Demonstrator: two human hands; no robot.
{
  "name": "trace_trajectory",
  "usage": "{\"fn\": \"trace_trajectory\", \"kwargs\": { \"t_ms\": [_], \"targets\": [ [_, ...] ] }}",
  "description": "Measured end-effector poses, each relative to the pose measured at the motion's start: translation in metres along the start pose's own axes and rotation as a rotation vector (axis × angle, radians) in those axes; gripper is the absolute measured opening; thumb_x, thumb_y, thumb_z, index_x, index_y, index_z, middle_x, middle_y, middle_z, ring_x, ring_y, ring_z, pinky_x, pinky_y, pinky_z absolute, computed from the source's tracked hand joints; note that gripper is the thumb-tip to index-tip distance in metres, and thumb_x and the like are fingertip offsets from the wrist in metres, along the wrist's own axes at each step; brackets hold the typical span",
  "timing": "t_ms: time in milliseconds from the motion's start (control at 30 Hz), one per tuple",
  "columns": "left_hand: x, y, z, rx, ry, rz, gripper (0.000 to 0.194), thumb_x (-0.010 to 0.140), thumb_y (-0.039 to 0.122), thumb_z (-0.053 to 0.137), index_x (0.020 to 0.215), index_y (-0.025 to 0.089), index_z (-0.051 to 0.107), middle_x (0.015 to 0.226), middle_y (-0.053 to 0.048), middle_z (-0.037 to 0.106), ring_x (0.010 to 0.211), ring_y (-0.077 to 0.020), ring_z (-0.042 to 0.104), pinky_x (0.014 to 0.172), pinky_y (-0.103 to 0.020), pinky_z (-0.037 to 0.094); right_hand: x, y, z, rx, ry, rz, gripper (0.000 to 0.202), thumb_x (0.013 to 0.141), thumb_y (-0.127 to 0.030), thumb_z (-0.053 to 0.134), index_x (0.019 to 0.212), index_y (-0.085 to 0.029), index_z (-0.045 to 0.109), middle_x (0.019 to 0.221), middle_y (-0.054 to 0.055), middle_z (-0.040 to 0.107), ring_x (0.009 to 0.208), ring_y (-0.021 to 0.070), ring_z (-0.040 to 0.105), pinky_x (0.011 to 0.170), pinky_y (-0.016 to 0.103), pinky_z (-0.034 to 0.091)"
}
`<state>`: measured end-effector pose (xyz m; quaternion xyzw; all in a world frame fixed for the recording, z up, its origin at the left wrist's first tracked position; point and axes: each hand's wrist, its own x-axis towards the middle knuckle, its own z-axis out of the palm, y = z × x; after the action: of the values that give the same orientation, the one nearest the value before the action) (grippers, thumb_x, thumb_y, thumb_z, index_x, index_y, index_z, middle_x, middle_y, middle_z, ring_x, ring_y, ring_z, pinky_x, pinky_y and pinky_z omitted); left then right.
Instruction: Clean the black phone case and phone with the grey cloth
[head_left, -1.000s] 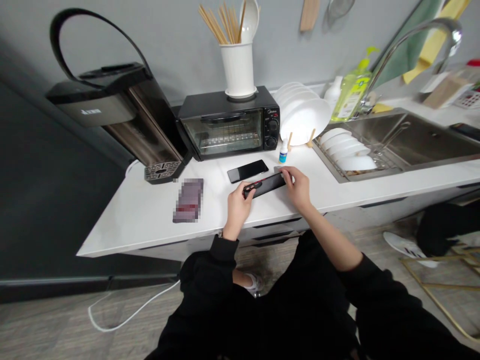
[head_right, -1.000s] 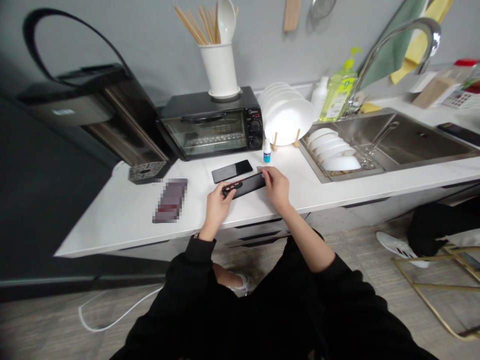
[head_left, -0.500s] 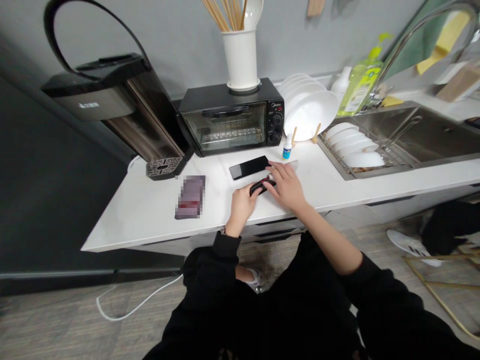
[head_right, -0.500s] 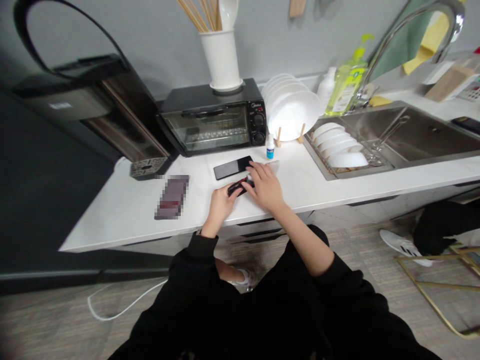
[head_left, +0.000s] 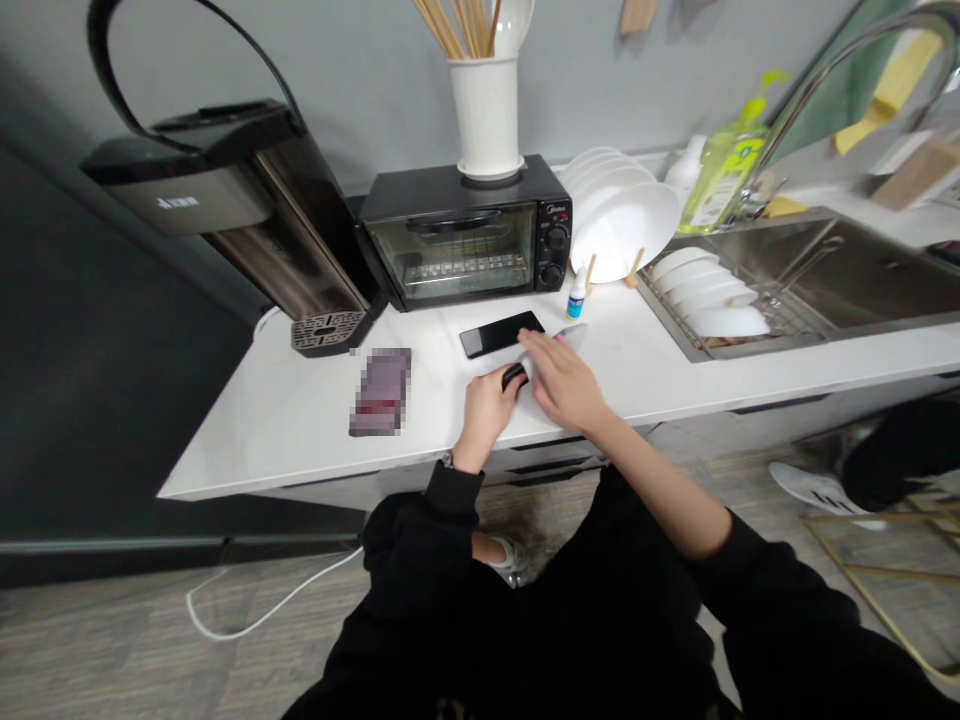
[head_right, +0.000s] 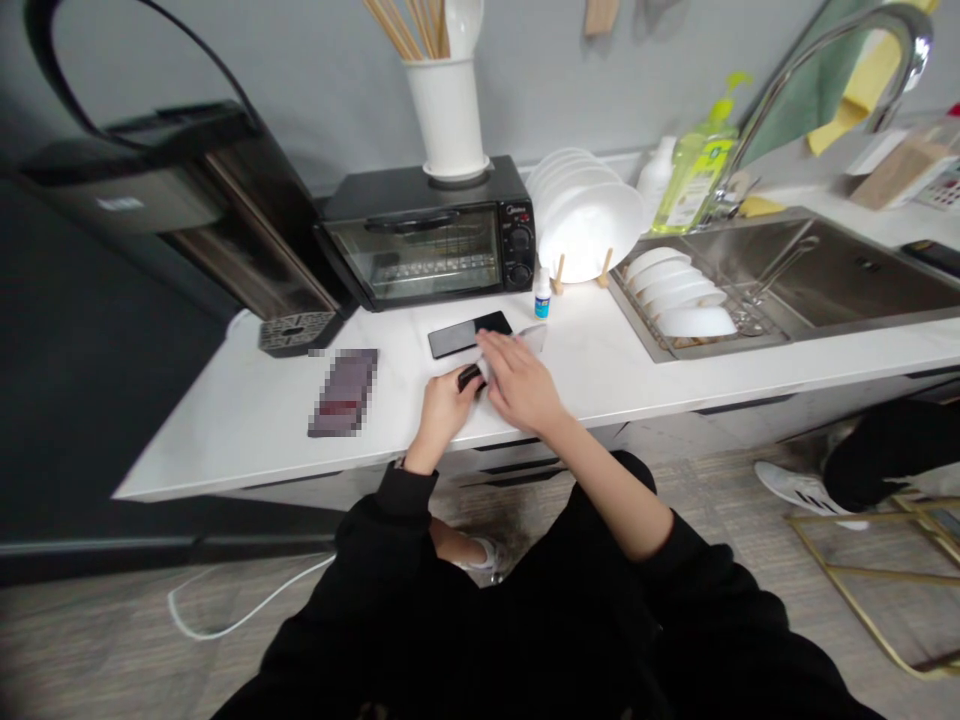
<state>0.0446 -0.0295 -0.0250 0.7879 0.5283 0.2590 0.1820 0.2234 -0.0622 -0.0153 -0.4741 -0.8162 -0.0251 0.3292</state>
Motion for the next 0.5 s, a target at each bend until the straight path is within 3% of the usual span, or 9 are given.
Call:
{"fn": "trace_trajectory", "kwargs": {
  "t_ms": [67, 133, 333, 400, 500],
  "targets": [
    [0.0, 0.001, 0.0, -0.055, 0.02, 0.022, 0.026, 0.104, 0.029, 0.06, 0.121, 0.022, 0.078, 0.111, -0.01, 0.083, 0.099, -0.025, 0.078, 0.087, -0.029, 0.055, 0.002, 0.014, -0.004, -0.093, 0.078, 0.195, 0.074, 0.086, -0.018, 0.051, 0.157, -0.008, 0.038, 0.166, 0.022, 0.043, 0.157, 0.0369, 0.035, 0.129, 0.065, 0.023],
    [0.001, 0.002, 0.0, -0.08, 0.033, 0.027, 0.027, 0.104, 0.032, 0.06, 0.122, 0.022, 0.077, 0.111, -0.01, 0.083, 0.098, -0.0253, 0.078, 0.087, -0.03, 0.055, 0.002, 0.01, -0.002, -0.126, 0.095, 0.25, 0.075, 0.079, -0.016, 0.054, 0.152, -0.005, 0.043, 0.163, 0.025, 0.045, 0.159, 0.0408, 0.03, 0.129, 0.069, 0.018],
    [0.002, 0.001, 0.001, 0.051, -0.027, -0.052, 0.026, 0.095, 0.01, 0.06, 0.114, 0.009, 0.078, 0.105, -0.019, 0.08, 0.098, -0.0294, 0.076, 0.091, -0.036, 0.055, -0.002, -0.052, 0.018, 0.077, -0.057, -0.12, 0.08, 0.079, -0.013, 0.049, 0.158, -0.005, 0.036, 0.165, 0.021, 0.044, 0.16, 0.0321, 0.03, 0.132, 0.06, 0.019],
    [0.002, 0.0, 0.001, 0.057, -0.024, -0.057, 0.029, 0.092, 0.006, 0.061, 0.117, 0.007, 0.077, 0.107, -0.019, 0.08, 0.1, -0.03, 0.076, 0.092, -0.036, 0.055, -0.001, -0.047, 0.017, 0.076, -0.087, -0.184, 0.081, 0.081, -0.012, 0.047, 0.161, -0.007, 0.033, 0.165, 0.019, 0.045, 0.158, 0.0296, 0.034, 0.132, 0.057, 0.023],
    [0.001, 0.0, 0.001, 0.019, -0.016, -0.024, 0.025, 0.098, 0.016, 0.061, 0.116, 0.015, 0.078, 0.106, -0.014, 0.082, 0.1, -0.0279, 0.077, 0.09, -0.033, 0.056, 0.004, -0.01, 0.008, -0.022, -0.026, -0.055, 0.078, 0.079, -0.009, 0.047, 0.157, -0.007, 0.04, 0.159, 0.019, 0.052, 0.153, 0.0321, 0.041, 0.131, 0.058, 0.025]
  ]
}}
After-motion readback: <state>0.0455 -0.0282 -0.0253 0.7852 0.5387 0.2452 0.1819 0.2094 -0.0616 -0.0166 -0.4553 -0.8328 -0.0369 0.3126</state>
